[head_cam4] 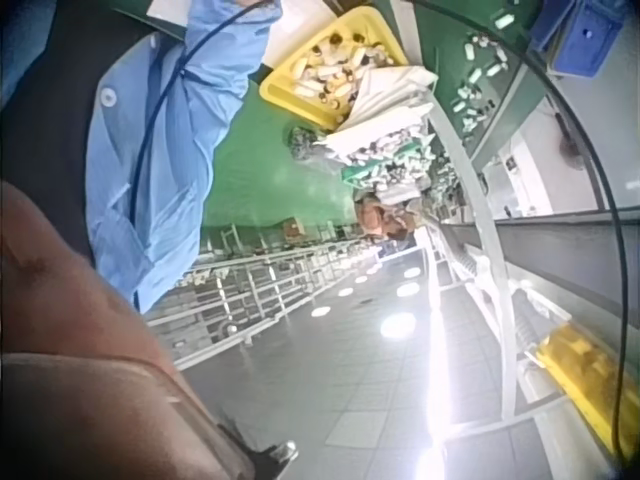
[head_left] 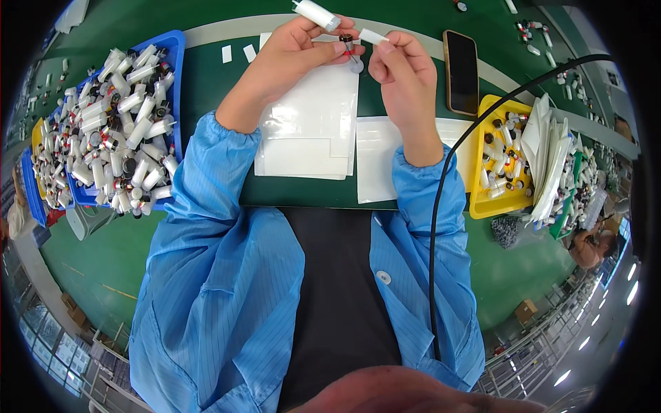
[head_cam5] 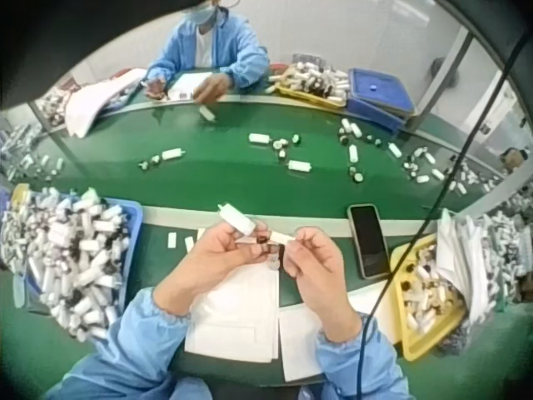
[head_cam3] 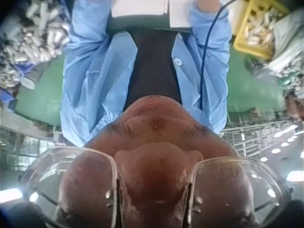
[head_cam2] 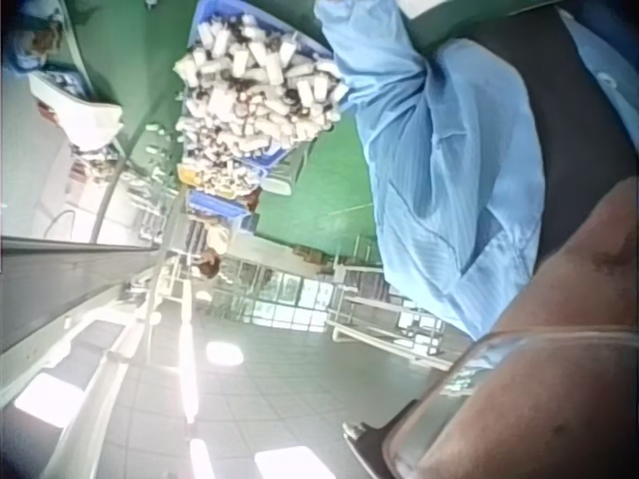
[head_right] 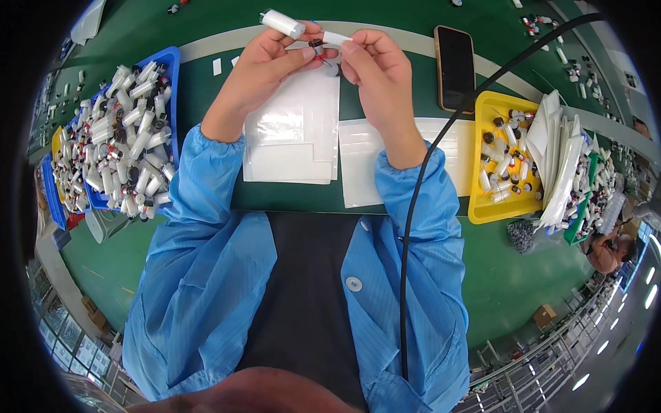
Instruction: Assembling small white tubes with colorful caps on a factory production line.
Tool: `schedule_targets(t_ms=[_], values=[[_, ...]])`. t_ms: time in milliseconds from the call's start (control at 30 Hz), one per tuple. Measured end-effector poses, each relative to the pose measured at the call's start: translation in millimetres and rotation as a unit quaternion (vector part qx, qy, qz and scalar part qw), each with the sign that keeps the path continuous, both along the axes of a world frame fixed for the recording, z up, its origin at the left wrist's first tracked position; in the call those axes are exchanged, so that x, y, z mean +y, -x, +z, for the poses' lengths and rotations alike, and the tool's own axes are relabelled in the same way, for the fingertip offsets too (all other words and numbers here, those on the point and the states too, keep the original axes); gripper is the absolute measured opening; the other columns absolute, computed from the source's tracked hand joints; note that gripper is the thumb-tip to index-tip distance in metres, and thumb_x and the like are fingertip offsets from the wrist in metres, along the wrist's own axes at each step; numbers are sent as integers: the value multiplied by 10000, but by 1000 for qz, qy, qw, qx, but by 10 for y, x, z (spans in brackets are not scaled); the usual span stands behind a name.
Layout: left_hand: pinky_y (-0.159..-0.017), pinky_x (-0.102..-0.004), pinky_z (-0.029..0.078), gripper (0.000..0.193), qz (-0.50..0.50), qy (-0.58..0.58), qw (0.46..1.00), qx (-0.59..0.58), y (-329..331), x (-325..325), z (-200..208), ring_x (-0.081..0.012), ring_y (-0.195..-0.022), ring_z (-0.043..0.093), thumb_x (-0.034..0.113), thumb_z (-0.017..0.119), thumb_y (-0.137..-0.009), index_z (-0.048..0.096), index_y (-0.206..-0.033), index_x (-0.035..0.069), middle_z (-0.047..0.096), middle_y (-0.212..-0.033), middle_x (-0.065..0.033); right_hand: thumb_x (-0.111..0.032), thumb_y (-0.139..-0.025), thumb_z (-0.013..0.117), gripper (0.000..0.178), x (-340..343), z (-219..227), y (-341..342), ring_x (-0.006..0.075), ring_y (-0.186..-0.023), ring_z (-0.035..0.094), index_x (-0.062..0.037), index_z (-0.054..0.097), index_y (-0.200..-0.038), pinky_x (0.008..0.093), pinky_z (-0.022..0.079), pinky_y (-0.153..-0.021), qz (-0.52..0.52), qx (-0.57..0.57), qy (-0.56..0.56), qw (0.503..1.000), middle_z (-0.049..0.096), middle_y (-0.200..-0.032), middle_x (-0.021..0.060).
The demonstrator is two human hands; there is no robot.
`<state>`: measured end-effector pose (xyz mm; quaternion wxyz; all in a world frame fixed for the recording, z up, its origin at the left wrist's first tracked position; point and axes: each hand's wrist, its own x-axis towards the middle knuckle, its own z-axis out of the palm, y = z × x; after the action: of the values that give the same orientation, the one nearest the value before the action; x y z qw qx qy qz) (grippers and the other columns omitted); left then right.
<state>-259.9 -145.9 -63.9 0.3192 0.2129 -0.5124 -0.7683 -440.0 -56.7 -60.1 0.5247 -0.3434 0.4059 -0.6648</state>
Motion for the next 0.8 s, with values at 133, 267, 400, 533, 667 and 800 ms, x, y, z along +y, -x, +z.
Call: schedule_targets(t_ms=[133, 267, 400, 533, 667, 800], values=[[-1013, -336, 556, 341, -6, 36, 999, -21, 3, -16, -17, -237, -1193, 642, -13, 574, -982, 553, -1322, -4, 625, -1309, -152, -83, -951, 628, 79, 4, 70, 65, 53, -620, 418, -26, 660, -995, 208, 293, -555, 106, -58, -92, 988, 568, -747, -5], [-1017, -341, 554, 331, -16, 49, 998, -27, 5, -1, -31, -233, -1182, 649, -14, 579, -973, 571, -1304, -4, 638, -1300, -147, -92, -947, 635, 84, -12, 47, 101, 49, -600, 380, -24, 676, -973, 212, 282, -540, 115, -60, -109, 985, 530, -709, -23], [-1017, -345, 554, 336, -24, 49, 998, -20, 9, -7, -48, -225, -1179, 649, -20, 572, -966, 573, -1302, -6, 641, -1301, -145, -97, -939, 647, 85, -30, 1, 91, 46, -574, 353, -20, 680, -956, 217, 266, -527, 121, -78, -134, 981, 495, -665, -43], [-1014, -344, 552, 341, -15, 52, 997, -48, 18, 16, -28, -220, -1163, 658, -25, 570, -962, 574, -1302, -8, 644, -1300, -149, -99, -937, 654, 86, -31, -17, 57, 48, -564, 346, -19, 681, -953, 227, 258, -522, 102, -67, -139, 983, 479, -648, -53], [-1009, -340, 552, 340, -11, 71, 995, -64, 18, -11, -31, -217, -1145, 665, -26, 581, -959, 577, -1298, -9, 649, -1290, -150, -109, -942, 655, 96, -22, 2, 61, 53, -573, 350, -20, 686, -955, 232, 262, -532, 120, -93, -130, 980, 475, -649, -52], [-1000, -332, 555, 327, -6, 54, 997, -50, 23, -3, -18, -217, -1154, 659, -23, 585, -963, 585, -1289, -9, 661, -1269, -145, -118, -947, 654, 107, -13, 12, 57, 57, -582, 353, -19, 692, -961, 234, 268, -541, 116, -71, -104, 985, 470, -650, -53]])
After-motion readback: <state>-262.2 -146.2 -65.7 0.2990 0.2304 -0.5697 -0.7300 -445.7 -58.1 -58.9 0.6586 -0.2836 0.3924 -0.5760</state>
